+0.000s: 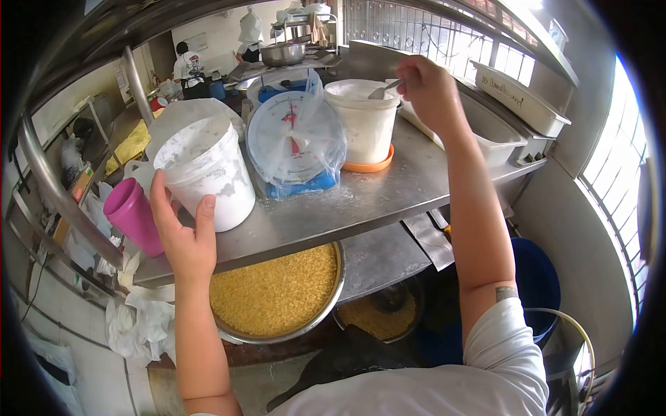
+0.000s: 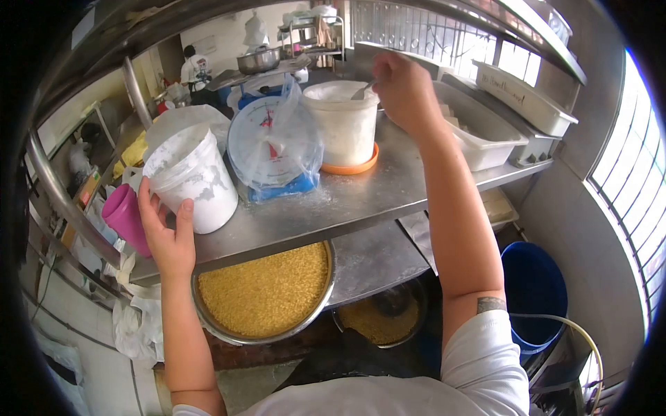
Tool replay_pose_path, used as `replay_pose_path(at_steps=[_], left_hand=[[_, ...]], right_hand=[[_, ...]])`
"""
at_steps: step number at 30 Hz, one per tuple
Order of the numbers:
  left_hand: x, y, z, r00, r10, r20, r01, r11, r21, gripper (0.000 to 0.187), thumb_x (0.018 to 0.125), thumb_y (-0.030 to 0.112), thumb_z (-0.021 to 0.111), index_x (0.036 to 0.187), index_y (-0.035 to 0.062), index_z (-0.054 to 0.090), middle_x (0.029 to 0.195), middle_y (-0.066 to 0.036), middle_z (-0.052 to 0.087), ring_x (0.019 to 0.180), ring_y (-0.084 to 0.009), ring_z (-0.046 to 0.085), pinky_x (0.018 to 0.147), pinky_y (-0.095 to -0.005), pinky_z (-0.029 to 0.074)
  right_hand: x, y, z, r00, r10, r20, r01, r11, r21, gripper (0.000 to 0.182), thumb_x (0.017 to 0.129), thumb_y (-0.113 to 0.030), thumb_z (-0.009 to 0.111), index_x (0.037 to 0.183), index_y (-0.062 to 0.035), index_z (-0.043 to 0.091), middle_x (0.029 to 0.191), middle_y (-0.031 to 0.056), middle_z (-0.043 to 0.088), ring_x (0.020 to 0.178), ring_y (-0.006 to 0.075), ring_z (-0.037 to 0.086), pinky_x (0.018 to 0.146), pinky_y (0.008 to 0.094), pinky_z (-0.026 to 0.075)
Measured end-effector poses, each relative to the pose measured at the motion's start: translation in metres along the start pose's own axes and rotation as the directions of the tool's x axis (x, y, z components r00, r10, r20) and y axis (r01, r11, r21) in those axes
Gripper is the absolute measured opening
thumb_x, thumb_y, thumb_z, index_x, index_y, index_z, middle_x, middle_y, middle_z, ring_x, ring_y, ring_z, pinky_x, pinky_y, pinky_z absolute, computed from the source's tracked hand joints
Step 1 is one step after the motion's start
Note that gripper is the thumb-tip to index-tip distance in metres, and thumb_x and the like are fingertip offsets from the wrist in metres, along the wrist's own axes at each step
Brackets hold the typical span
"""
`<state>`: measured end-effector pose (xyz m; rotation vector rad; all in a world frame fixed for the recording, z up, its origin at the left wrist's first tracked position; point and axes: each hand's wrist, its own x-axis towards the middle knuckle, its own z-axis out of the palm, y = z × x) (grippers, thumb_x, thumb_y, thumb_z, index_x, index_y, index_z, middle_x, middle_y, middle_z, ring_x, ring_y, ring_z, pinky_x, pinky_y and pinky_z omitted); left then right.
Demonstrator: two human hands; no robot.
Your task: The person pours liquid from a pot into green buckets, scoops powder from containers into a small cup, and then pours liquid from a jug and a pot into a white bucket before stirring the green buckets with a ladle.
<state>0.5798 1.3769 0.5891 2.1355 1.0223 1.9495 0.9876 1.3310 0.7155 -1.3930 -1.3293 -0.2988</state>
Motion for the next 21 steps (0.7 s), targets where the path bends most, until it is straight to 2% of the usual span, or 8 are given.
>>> replay_pose_path(at_steps=[2,6,8,10,14,17,19,21], left_hand=[[0.001,-0.003,0.004,1.0,0.02,0.006,-0.02,0.999,-0.037,0.077,0.094,0.023,0.075,0.154,0.0004,0.032,0.152,-0.022,0.041,0.138,-0.0362,0.045,0.112,-0.0476,0.04],[0.0,-0.007,0.009,0.998,0.054,-0.018,-0.055,0.997,-0.059,0.078,0.094,0.02,0.075,0.154,-0.0002,0.031,0.152,-0.022,0.04,0.138,-0.0369,0.044,0.112,-0.0482,0.04],[-0.002,-0.009,0.01,0.998,0.056,-0.026,-0.058,0.996,-0.064,0.077,0.093,0.019,0.075,0.154,-0.0003,0.031,0.152,-0.021,0.04,0.138,-0.0372,0.044,0.113,-0.0483,0.04],[-0.004,-0.009,0.011,0.998,0.053,-0.032,-0.054,0.998,-0.041,0.076,0.095,0.014,0.073,0.156,0.0001,0.029,0.15,-0.021,0.042,0.136,-0.0314,0.047,0.114,-0.0447,0.038],[-0.005,-0.01,0.012,0.997,0.069,-0.041,-0.072,0.994,-0.081,0.075,0.096,0.013,0.072,0.155,-0.0001,0.029,0.152,-0.02,0.041,0.137,-0.031,0.046,0.115,-0.0453,0.037],[-0.006,-0.01,0.011,0.996,0.08,-0.047,-0.084,0.993,-0.08,0.076,0.095,0.016,0.074,0.155,-0.0007,0.03,0.152,-0.022,0.041,0.138,-0.0332,0.045,0.112,-0.044,0.04],[-0.006,-0.002,0.006,0.946,0.301,-0.12,-0.245,0.907,0.342,0.072,0.094,0.018,0.074,0.151,-0.0015,0.036,0.149,-0.023,0.043,0.135,-0.0346,0.048,0.106,-0.0416,0.043],[-0.01,0.015,0.005,0.907,0.399,-0.133,-0.309,0.847,0.433,0.066,0.094,0.018,0.074,0.147,-0.002,0.041,0.144,-0.023,0.047,0.129,-0.0348,0.051,0.102,-0.0407,0.044]], right_hand=[[0.004,0.011,0.005,0.987,-0.124,0.097,0.143,0.967,-0.211,0.025,0.101,-0.012,0.05,0.113,0.0031,0.067,0.095,0.0132,0.073,0.084,0.0203,0.071,0.078,0.0344,0.056],[0.005,0.011,0.011,0.969,-0.133,0.207,0.2,0.915,-0.352,0.027,0.098,-0.01,0.05,0.114,0.0036,0.067,0.095,0.0169,0.074,0.088,0.0242,0.072,0.082,0.0363,0.056],[0.005,0.003,0.009,0.968,0.02,0.251,0.064,0.944,-0.324,0.028,0.097,-0.009,0.049,0.114,0.0032,0.068,0.097,0.0171,0.075,0.091,0.0245,0.072,0.086,0.0367,0.055],[0.014,0.01,0.007,0.957,0.063,0.284,0.031,0.949,-0.314,0.028,0.097,-0.009,0.049,0.113,0.0028,0.068,0.097,0.0161,0.076,0.091,0.0238,0.072,0.087,0.0365,0.055],[0.027,0.018,0.006,0.917,0.17,0.362,-0.097,0.973,-0.211,0.028,0.097,-0.01,0.049,0.113,0.0016,0.07,0.098,0.0136,0.076,0.09,0.0226,0.071,0.087,0.0357,0.054],[0.024,0.006,0.003,0.96,0.078,0.27,0.003,0.958,-0.288,0.029,0.097,-0.01,0.05,0.116,0.0009,0.069,0.098,0.0127,0.076,0.089,0.0214,0.071,0.086,0.0345,0.054],[0.019,-0.002,0.003,0.961,0.077,0.266,0.009,0.951,-0.311,0.028,0.098,-0.011,0.051,0.117,0.0008,0.069,0.097,0.0119,0.076,0.089,0.0204,0.07,0.086,0.0342,0.054],[0.01,-0.002,0.003,0.964,0.084,0.25,0.004,0.943,-0.332,0.028,0.098,-0.012,0.052,0.117,0.0007,0.068,0.097,0.0111,0.076,0.088,0.0195,0.07,0.085,0.0339,0.054]])
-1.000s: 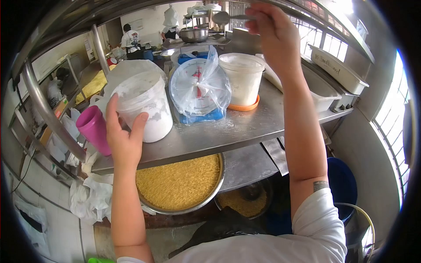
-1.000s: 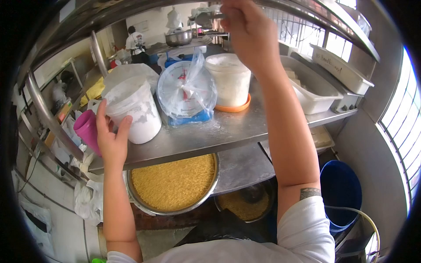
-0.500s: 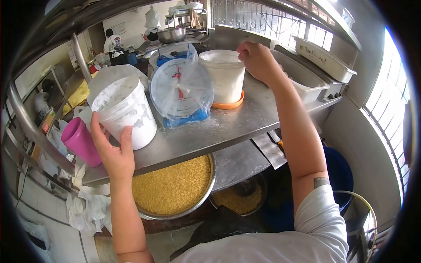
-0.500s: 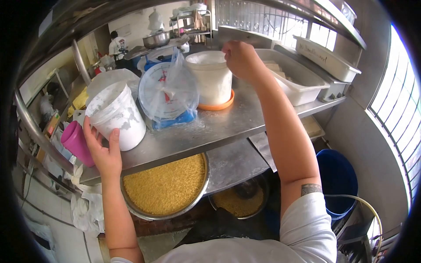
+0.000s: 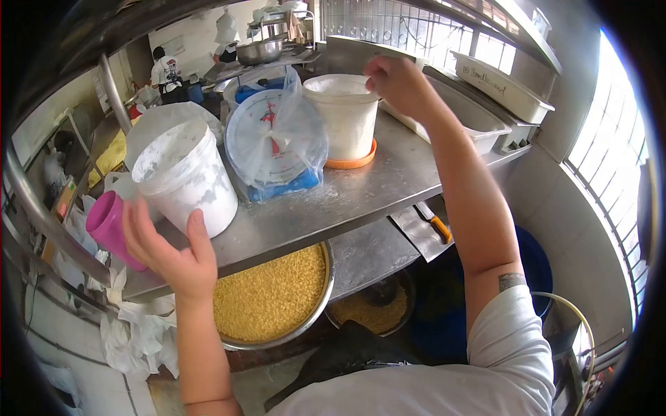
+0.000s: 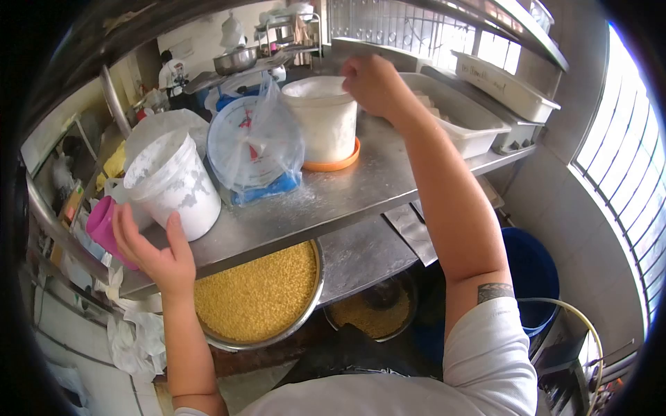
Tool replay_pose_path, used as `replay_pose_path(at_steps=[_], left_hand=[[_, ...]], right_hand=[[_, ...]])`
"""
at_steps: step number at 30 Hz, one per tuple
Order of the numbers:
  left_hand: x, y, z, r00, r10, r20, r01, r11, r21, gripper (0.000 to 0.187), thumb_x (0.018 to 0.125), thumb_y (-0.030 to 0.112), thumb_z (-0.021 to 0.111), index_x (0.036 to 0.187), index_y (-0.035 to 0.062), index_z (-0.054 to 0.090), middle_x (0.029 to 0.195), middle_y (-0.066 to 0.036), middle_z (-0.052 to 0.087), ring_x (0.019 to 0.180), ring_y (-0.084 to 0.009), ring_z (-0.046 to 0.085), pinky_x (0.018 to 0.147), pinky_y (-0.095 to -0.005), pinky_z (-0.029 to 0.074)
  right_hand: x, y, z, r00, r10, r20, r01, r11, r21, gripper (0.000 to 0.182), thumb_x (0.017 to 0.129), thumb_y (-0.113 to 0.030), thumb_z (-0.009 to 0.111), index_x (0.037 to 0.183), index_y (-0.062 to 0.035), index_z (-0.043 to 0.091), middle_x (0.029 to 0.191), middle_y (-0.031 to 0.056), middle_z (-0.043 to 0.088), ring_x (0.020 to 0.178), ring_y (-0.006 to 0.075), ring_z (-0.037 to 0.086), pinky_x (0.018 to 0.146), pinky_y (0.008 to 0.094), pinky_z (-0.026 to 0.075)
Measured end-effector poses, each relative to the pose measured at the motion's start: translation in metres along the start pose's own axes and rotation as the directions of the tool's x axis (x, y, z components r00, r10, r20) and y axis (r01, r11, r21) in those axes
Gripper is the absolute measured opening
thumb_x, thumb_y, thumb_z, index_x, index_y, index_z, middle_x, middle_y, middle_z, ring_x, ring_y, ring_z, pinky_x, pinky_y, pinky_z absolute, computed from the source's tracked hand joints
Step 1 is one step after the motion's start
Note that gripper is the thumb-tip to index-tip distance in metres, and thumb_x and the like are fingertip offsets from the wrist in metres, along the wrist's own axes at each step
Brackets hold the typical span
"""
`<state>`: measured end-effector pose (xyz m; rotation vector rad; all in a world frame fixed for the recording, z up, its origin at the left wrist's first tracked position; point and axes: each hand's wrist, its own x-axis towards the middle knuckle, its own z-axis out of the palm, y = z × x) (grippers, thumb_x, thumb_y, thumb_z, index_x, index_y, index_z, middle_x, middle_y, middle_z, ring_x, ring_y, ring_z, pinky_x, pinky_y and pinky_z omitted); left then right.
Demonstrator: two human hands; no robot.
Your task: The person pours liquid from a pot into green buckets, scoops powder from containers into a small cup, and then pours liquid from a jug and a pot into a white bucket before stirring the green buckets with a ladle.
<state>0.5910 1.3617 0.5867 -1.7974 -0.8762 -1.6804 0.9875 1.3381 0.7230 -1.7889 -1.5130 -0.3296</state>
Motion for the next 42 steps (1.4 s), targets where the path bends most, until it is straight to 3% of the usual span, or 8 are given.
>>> replay_pose_path(at_steps=[2,5,8,15,18,25,38,42], left_hand=[[0.005,0.019,0.002,0.994,0.092,-0.054,-0.087,0.993,0.086,0.061,0.094,0.018,0.074,0.143,-0.0026,0.046,0.14,-0.023,0.051,0.123,-0.035,0.055,0.098,-0.0398,0.046],[0.027,0.056,0.022,0.967,0.23,0.108,-0.153,0.865,-0.477,0.048,0.091,0.015,0.074,0.131,-0.0024,0.056,0.113,-0.018,0.065,0.097,-0.0363,0.062,0.084,-0.0436,0.049],[0.065,0.096,0.061,0.909,0.325,0.261,-0.098,0.775,-0.624,0.039,0.094,0.011,0.069,0.131,0.003,0.06,0.1,-0.018,0.065,0.085,-0.0354,0.064,0.076,-0.0429,0.052],[0.09,0.126,0.129,0.818,0.378,0.433,-0.026,0.777,-0.629,0.031,0.097,0.014,0.065,0.127,0.0067,0.062,0.104,-0.018,0.065,0.092,-0.0392,0.066,0.079,-0.0459,0.053],[0.082,0.139,0.127,0.809,0.42,0.412,-0.087,0.778,-0.623,0.021,0.097,0.013,0.065,0.116,0.0047,0.063,0.101,-0.018,0.066,0.092,-0.04,0.066,0.078,-0.0468,0.054],[0.062,0.152,0.121,0.827,0.389,0.405,-0.106,0.817,-0.567,0.008,0.094,0.011,0.066,0.1,0.0067,0.063,0.093,-0.017,0.066,0.084,-0.0403,0.068,0.071,-0.0483,0.055],[0.054,0.165,0.112,0.767,0.565,0.305,-0.411,0.797,-0.442,0.018,0.084,0.007,0.064,0.101,-0.0004,0.062,0.086,-0.016,0.064,0.075,-0.0285,0.071,0.062,-0.0368,0.06],[0.053,0.171,0.108,0.743,0.547,0.386,-0.355,0.81,-0.467,0.01,0.088,0.007,0.062,0.097,0.0034,0.059,0.085,-0.016,0.062,0.078,-0.0343,0.071,0.065,-0.0422,0.06]], right_hand=[[-0.011,0.006,0.008,0.99,-0.098,-0.1,0.099,0.995,0.009,0.027,0.1,-0.016,0.054,0.117,0.0008,0.068,0.095,0.0097,0.076,0.084,0.0165,0.068,0.082,0.0328,0.054],[-0.035,0.006,0.006,0.982,0.009,-0.188,0.038,0.97,0.24,0.023,0.098,-0.012,0.057,0.115,-0.0027,0.069,0.1,0.0132,0.076,0.091,0.0281,0.072,0.082,0.0371,0.055],[-0.061,0.014,0.005,0.973,0.012,-0.232,0.086,0.909,0.408,0.023,0.101,-0.009,0.055,0.117,-0.0011,0.068,0.098,0.0104,0.075,0.084,0.0198,0.069,0.079,0.0323,0.054],[-0.099,0.019,-0.006,0.968,0.092,-0.231,0.033,0.873,0.487,0.021,0.101,-0.008,0.055,0.116,0.0015,0.067,0.093,0.0059,0.073,0.076,0.0108,0.061,0.075,0.0273,0.053],[-0.099,0.021,-0.006,0.952,0.158,-0.262,0.006,0.846,0.532,0.021,0.1,-0.007,0.055,0.116,0.0007,0.067,0.096,0.0087,0.074,0.079,0.0158,0.066,0.076,0.0306,0.054],[-0.093,0.006,-0.012,0.907,-0.098,-0.408,0.153,0.983,0.102,0.02,0.095,-0.002,0.057,0.111,-0.0009,0.069,0.096,0.0193,0.072,0.095,0.04,0.069,0.084,0.0462,0.054],[-0.111,0.009,-0.011,0.944,-0.001,-0.331,0.044,0.992,0.122,0.023,0.101,-0.007,0.053,0.116,0.0,0.069,0.098,0.0141,0.076,0.082,0.024,0.071,0.079,0.0359,0.055],[-0.103,0.013,-0.008,0.933,0.045,-0.358,0.011,0.988,0.152,0.025,0.1,-0.008,0.052,0.116,0.002,0.069,0.095,0.0109,0.075,0.075,0.0175,0.067,0.073,0.0327,0.055]])
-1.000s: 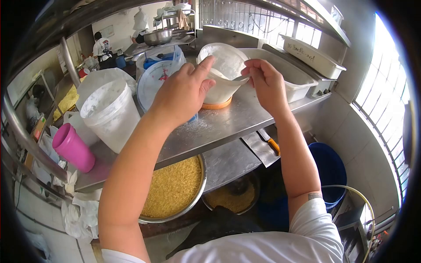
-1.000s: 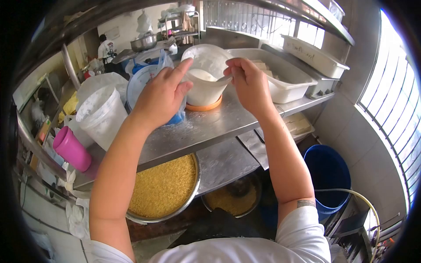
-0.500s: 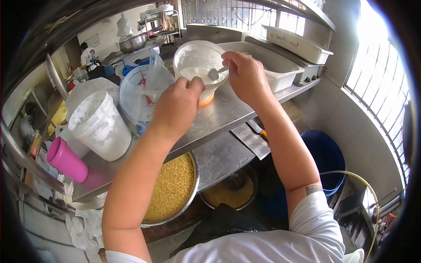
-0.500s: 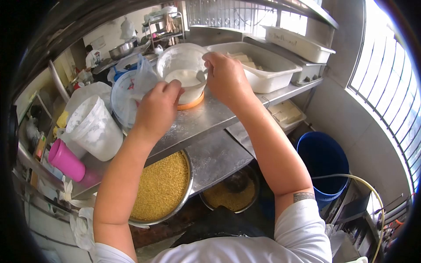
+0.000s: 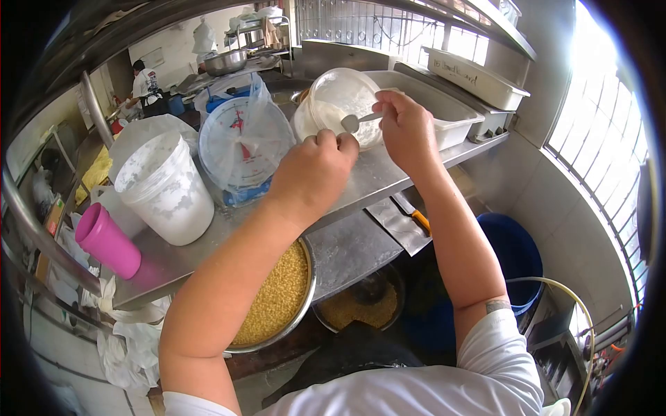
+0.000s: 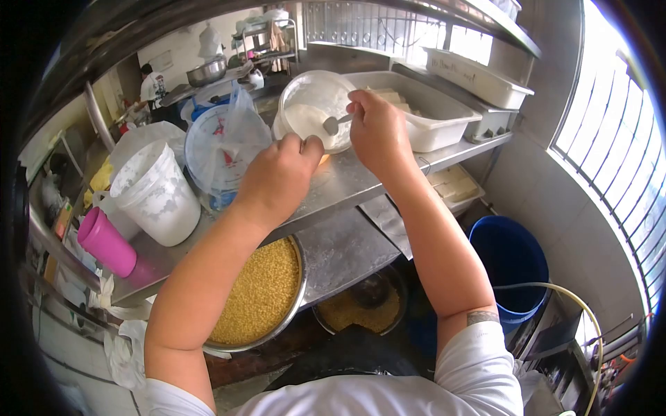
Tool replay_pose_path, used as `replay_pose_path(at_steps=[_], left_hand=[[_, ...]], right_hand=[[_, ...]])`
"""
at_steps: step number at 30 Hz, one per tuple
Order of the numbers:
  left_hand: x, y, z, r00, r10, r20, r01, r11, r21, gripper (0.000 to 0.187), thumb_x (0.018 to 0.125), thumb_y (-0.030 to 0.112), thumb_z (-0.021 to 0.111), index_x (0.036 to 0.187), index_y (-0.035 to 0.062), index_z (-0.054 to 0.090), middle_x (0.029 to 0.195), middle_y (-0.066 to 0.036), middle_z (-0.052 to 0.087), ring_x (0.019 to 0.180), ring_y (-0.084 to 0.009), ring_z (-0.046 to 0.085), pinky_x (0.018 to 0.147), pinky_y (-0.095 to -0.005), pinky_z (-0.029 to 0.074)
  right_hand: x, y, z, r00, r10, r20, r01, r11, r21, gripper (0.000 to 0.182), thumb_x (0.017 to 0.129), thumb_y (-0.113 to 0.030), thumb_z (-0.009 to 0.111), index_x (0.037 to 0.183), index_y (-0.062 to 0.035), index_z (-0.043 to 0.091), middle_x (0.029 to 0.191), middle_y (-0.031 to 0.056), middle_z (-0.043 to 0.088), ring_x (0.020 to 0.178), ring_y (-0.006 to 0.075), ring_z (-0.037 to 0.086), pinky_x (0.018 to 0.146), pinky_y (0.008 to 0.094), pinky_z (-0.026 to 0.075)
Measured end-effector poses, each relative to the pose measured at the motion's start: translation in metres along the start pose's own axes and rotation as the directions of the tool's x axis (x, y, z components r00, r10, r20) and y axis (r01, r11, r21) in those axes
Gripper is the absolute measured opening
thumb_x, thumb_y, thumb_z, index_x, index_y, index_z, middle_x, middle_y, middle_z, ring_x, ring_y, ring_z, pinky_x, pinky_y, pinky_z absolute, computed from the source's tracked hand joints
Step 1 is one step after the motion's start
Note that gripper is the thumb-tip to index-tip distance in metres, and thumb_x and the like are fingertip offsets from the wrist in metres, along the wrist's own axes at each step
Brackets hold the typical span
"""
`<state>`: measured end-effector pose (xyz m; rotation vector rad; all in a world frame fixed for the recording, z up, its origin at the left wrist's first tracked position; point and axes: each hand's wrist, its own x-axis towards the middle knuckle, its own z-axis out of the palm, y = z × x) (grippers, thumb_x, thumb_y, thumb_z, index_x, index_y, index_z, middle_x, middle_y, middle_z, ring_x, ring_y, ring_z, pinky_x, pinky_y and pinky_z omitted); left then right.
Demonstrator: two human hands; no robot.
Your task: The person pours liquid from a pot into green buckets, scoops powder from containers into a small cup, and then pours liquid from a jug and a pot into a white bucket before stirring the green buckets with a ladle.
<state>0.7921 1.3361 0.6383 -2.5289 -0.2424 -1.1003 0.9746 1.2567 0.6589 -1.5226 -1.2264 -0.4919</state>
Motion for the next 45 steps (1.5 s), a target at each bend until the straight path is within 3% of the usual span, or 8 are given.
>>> replay_pose_path(at_steps=[8,11,13,16,24,32,42,45], left_hand=[[0.001,-0.004,0.01,0.997,0.013,-0.071,-0.012,1.0,0.015,0.017,0.083,0.006,0.062,0.099,-0.0001,0.062,0.086,-0.015,0.063,0.073,-0.0294,0.07,0.061,-0.0376,0.06],[-0.001,-0.007,0.013,0.996,-0.008,-0.087,0.01,1.0,0.021,0.017,0.086,0.007,0.062,0.102,0.0007,0.061,0.088,-0.015,0.063,0.075,-0.0296,0.07,0.063,-0.0378,0.06],[-0.001,-0.008,0.008,0.996,-0.022,-0.087,0.021,1.0,-0.011,0.017,0.088,0.009,0.062,0.103,0.0014,0.061,0.088,-0.015,0.063,0.077,-0.0304,0.071,0.064,-0.0385,0.06],[-0.003,-0.013,0.01,0.994,-0.082,-0.066,0.077,0.994,-0.075,0.016,0.091,0.011,0.062,0.105,0.0031,0.061,0.091,-0.017,0.064,0.081,-0.0334,0.071,0.066,-0.0415,0.06],[0.011,-0.029,0.005,0.955,-0.278,-0.101,0.237,0.924,-0.301,0.007,0.096,0.009,0.062,0.101,0.0045,0.063,0.093,-0.022,0.069,0.087,-0.0431,0.068,0.074,-0.0498,0.055],[0.021,-0.048,0.019,0.941,-0.324,-0.098,0.275,0.899,-0.34,0.035,0.098,0.014,0.062,0.128,-0.0028,0.059,0.109,-0.029,0.068,0.101,-0.0466,0.066,0.084,-0.0519,0.053],[-0.027,-0.03,-0.023,0.944,-0.329,-0.017,0.303,0.887,-0.348,0.052,0.096,0.021,0.066,0.139,-0.0034,0.05,0.109,-0.026,0.065,0.093,-0.0437,0.067,0.08,-0.0492,0.056],[-0.05,-0.028,-0.038,0.936,-0.352,0.001,0.327,0.869,-0.371,0.047,0.094,0.02,0.071,0.133,-0.0004,0.056,0.104,-0.021,0.066,0.081,-0.0353,0.067,0.072,-0.0424,0.055]], right_hand=[[-0.007,-0.019,0.004,0.94,0.275,0.202,-0.328,0.892,0.311,0.028,0.096,-0.005,0.051,0.116,0.006,0.067,0.096,0.0109,0.073,0.071,0.0144,0.064,0.068,0.0289,0.054],[-0.005,-0.01,0.008,0.894,0.37,0.253,-0.448,0.716,0.534,0.027,0.094,-0.002,0.052,0.116,0.0074,0.066,0.096,0.0122,0.072,0.071,0.0153,0.064,0.066,0.0286,0.054],[-0.004,-0.002,0.009,0.853,0.429,0.298,-0.491,0.463,0.738,0.025,0.094,0.0,0.052,0.116,0.0079,0.063,0.097,0.0153,0.071,0.073,0.0163,0.064,0.067,0.0293,0.055],[-0.001,0.001,0.007,0.85,0.457,0.263,-0.452,0.375,0.809,0.026,0.094,-0.001,0.051,0.116,0.0083,0.061,0.096,0.0174,0.07,0.075,0.0197,0.065,0.067,0.0321,0.056],[0.032,0.007,-0.007,0.896,0.408,0.173,-0.329,0.352,0.876,0.023,0.095,0.002,0.051,0.115,0.0104,0.058,0.095,0.0193,0.069,0.075,0.0226,0.065,0.065,0.0319,0.056],[0.06,0.018,-0.018,0.907,0.399,0.135,-0.284,0.343,0.895,0.022,0.094,0.002,0.052,0.114,0.0103,0.059,0.096,0.0205,0.07,0.077,0.0224,0.065,0.066,0.0313,0.055],[0.096,0.019,-0.026,0.937,0.327,0.123,-0.24,0.343,0.908,0.019,0.096,0.002,0.055,0.11,0.0148,0.058,0.095,0.0236,0.07,0.078,0.0254,0.067,0.064,0.0324,0.057],[0.112,0.014,-0.021,0.948,0.291,0.127,-0.224,0.33,0.917,0.019,0.096,0.002,0.057,0.11,0.0149,0.058,0.096,0.0237,0.07,0.08,0.0252,0.068,0.066,0.0314,0.059]])
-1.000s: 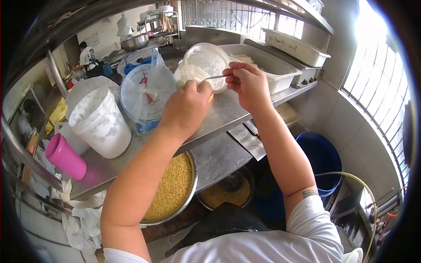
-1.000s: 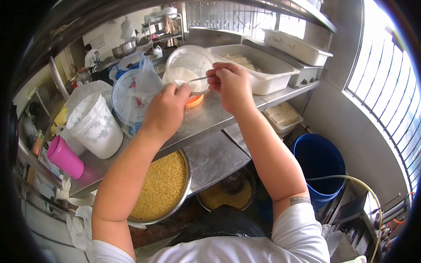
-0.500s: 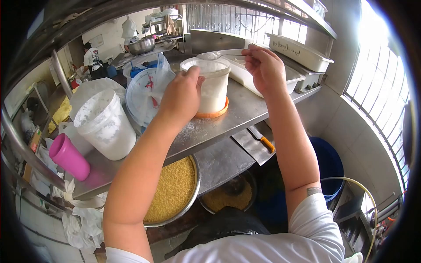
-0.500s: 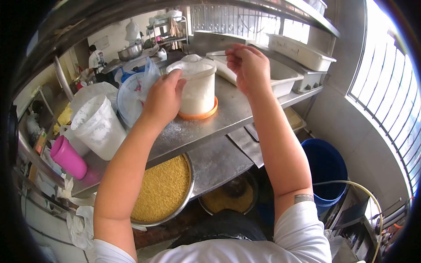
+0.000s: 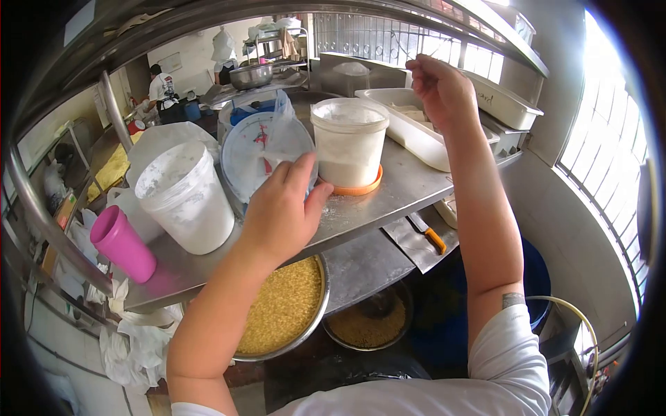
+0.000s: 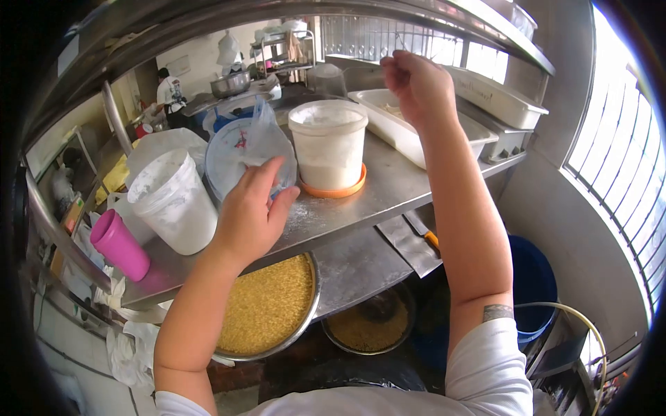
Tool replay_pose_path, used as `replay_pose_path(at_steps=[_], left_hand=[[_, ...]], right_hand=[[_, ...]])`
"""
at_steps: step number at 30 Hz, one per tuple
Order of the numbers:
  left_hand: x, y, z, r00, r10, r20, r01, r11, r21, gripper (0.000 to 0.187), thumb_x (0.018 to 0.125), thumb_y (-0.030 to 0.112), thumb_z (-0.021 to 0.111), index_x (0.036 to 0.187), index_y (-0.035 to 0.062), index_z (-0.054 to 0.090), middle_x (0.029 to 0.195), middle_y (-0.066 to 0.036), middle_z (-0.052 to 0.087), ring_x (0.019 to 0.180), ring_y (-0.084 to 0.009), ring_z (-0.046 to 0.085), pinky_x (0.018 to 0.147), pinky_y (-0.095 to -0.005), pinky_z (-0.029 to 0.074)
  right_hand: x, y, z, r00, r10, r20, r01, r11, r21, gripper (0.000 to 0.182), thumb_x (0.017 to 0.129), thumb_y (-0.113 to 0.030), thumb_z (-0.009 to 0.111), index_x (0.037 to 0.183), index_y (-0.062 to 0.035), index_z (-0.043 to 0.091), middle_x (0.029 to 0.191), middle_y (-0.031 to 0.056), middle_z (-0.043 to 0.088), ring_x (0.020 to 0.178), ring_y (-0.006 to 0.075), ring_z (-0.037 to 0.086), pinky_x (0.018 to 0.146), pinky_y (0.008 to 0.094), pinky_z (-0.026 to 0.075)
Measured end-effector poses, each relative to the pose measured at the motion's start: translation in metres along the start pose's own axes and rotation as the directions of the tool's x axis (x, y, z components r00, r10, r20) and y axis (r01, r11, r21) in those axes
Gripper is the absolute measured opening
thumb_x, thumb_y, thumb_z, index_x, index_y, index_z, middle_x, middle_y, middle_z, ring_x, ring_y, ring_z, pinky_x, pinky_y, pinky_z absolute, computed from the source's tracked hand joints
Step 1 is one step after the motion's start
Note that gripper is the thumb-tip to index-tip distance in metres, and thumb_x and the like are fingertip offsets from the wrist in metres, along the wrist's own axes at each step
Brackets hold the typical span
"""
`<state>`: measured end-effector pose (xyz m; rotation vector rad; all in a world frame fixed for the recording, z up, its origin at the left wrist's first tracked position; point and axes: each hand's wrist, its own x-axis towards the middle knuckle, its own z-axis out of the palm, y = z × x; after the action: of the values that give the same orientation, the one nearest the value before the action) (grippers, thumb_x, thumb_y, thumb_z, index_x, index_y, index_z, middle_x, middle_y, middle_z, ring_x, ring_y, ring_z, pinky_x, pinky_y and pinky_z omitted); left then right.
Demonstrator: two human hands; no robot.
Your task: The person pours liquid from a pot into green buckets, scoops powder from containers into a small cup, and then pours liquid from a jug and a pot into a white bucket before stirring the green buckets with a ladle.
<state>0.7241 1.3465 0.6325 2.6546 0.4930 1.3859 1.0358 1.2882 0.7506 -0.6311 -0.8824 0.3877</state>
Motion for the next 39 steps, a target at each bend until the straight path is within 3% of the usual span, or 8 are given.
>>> replay_pose_path(at_steps=[10,12,14,17,20,27,33,39], left_hand=[[-0.058,0.006,-0.047,1.0,0.008,-0.017,-0.008,1.0,-0.003,0.039,0.093,0.021,0.074,0.124,-0.0003,0.062,0.091,-0.013,0.064,0.064,-0.0231,0.061,0.06,-0.0345,0.05],[-0.066,0.01,-0.053,0.999,-0.015,0.036,0.015,1.0,-0.004,0.039,0.092,0.021,0.073,0.121,-0.0011,0.062,0.095,-0.018,0.067,0.077,-0.0375,0.066,0.065,-0.0444,0.053],[-0.074,0.012,-0.056,0.999,-0.03,0.035,0.031,0.999,-0.019,0.038,0.091,0.02,0.074,0.12,-0.001,0.063,0.094,-0.016,0.066,0.074,-0.036,0.065,0.063,-0.043,0.052],[-0.089,0.008,-0.061,1.0,0.001,0.026,0.0,0.999,-0.051,0.038,0.09,0.019,0.075,0.12,-0.001,0.063,0.092,-0.016,0.065,0.072,-0.0357,0.064,0.062,-0.0425,0.052],[-0.108,0.004,-0.066,0.999,-0.034,0.027,0.035,0.999,-0.035,0.037,0.089,0.018,0.076,0.118,-0.002,0.064,0.091,-0.017,0.066,0.071,-0.0361,0.064,0.062,-0.0428,0.052],[-0.183,-0.011,-0.078,0.982,-0.176,-0.063,0.173,0.984,-0.046,0.03,0.09,0.005,0.071,0.118,-0.0045,0.065,0.087,-0.011,0.065,0.069,-0.0187,0.059,0.062,-0.0282,0.049],[-0.2,-0.023,-0.088,0.95,-0.268,-0.164,0.27,0.963,-0.008,0.024,0.096,0.004,0.065,0.119,-0.0051,0.065,0.089,-0.01,0.066,0.071,-0.0137,0.057,0.064,-0.0266,0.047],[-0.181,-0.02,-0.072,0.949,-0.245,-0.197,0.239,0.97,-0.051,0.023,0.098,0.004,0.063,0.119,-0.0051,0.066,0.09,-0.01,0.066,0.072,-0.0133,0.057,0.066,-0.0269,0.048]], right_hand=[[0.041,0.021,0.092,0.994,0.062,0.09,-0.066,0.997,0.047,0.019,0.097,0.001,0.06,0.112,0.0133,0.059,0.099,0.0245,0.069,0.083,0.0235,0.068,0.068,0.0296,0.059],[0.043,0.033,0.113,0.983,0.013,0.182,-0.025,0.998,0.063,0.019,0.097,0.001,0.06,0.112,0.0124,0.06,0.099,0.0244,0.069,0.084,0.0236,0.068,0.071,0.0312,0.06],[0.027,0.036,0.136,0.986,0.037,0.165,-0.037,0.999,-0.002,0.021,0.097,-0.001,0.061,0.114,0.01,0.062,0.101,0.0216,0.071,0.084,0.0222,0.068,0.075,0.032,0.06],[0.009,0.036,0.145,0.878,-0.073,0.472,0.285,0.873,-0.395,0.023,0.1,-0.007,0.06,0.121,0.002,0.066,0.107,0.0106,0.074,0.086,0.0137,0.067,0.08,0.0288,0.058],[-0.01,0.035,0.14,0.753,-0.305,0.583,0.599,0.684,-0.417,0.022,0.102,-0.007,0.058,0.121,0.0008,0.066,0.107,0.0088,0.074,0.087,0.0109,0.066,0.079,0.027,0.057],[-0.077,0.013,0.069,0.697,-0.611,0.374,0.709,0.512,-0.485,0.019,0.101,-0.005,0.056,0.114,0.0031,0.067,0.102,0.0082,0.075,0.08,0.0105,0.066,0.075,0.0242,0.055],[-0.077,0.08,0.018,0.904,-0.425,-0.038,0.392,0.864,-0.315,0.017,0.101,-0.001,0.051,0.113,0.0013,0.063,0.099,0.0108,0.072,0.074,0.0119,0.064,0.066,0.027,0.055],[-0.063,0.111,0.03,0.919,-0.383,-0.092,0.355,0.908,-0.224,0.014,0.103,-0.001,0.049,0.112,0.0019,0.059,0.098,0.0121,0.07,0.074,0.0125,0.063,0.066,0.0273,0.055]])
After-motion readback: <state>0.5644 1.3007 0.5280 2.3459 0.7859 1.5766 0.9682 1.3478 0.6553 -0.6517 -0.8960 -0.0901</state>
